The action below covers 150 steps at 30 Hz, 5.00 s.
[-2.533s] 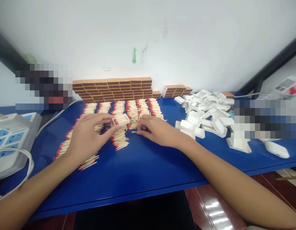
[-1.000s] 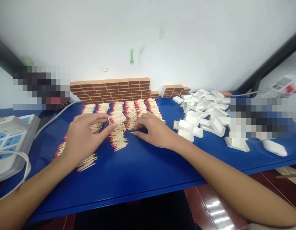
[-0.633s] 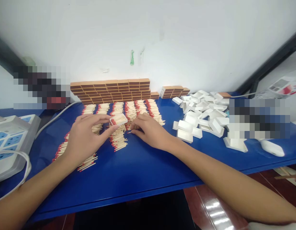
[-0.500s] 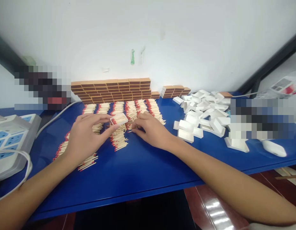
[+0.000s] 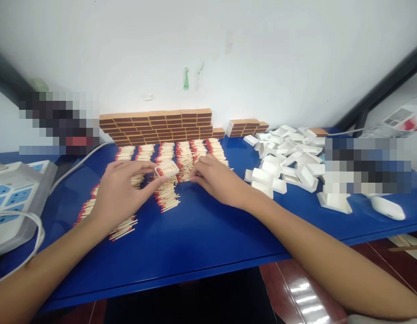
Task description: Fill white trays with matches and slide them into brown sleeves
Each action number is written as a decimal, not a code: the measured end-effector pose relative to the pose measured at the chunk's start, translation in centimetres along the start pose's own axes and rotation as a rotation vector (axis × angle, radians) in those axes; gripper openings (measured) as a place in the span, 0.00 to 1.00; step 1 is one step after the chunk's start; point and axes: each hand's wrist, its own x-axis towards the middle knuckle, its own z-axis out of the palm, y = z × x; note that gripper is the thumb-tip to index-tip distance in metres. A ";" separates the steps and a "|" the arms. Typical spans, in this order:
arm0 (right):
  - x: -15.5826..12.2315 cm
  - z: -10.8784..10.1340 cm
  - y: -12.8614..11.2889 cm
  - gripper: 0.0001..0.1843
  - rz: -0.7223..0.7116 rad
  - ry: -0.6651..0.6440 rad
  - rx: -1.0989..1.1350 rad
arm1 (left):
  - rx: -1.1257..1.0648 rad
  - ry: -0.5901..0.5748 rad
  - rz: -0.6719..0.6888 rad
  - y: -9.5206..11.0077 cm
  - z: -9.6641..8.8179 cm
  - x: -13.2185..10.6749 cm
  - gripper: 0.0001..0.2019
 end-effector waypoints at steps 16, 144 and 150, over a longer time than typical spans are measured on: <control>0.1 -0.3 -2.9 0.04 -0.100 0.156 0.021 | -0.079 -0.090 0.196 1.2 0.3 -1.0 0.14; 0.1 1.5 0.0 0.05 0.001 -0.021 -0.016 | -0.002 0.050 -0.022 0.2 -0.1 0.0 0.15; 0.1 1.3 0.0 0.06 0.036 -0.050 -0.046 | 0.008 0.037 -0.021 0.0 -0.1 -0.1 0.15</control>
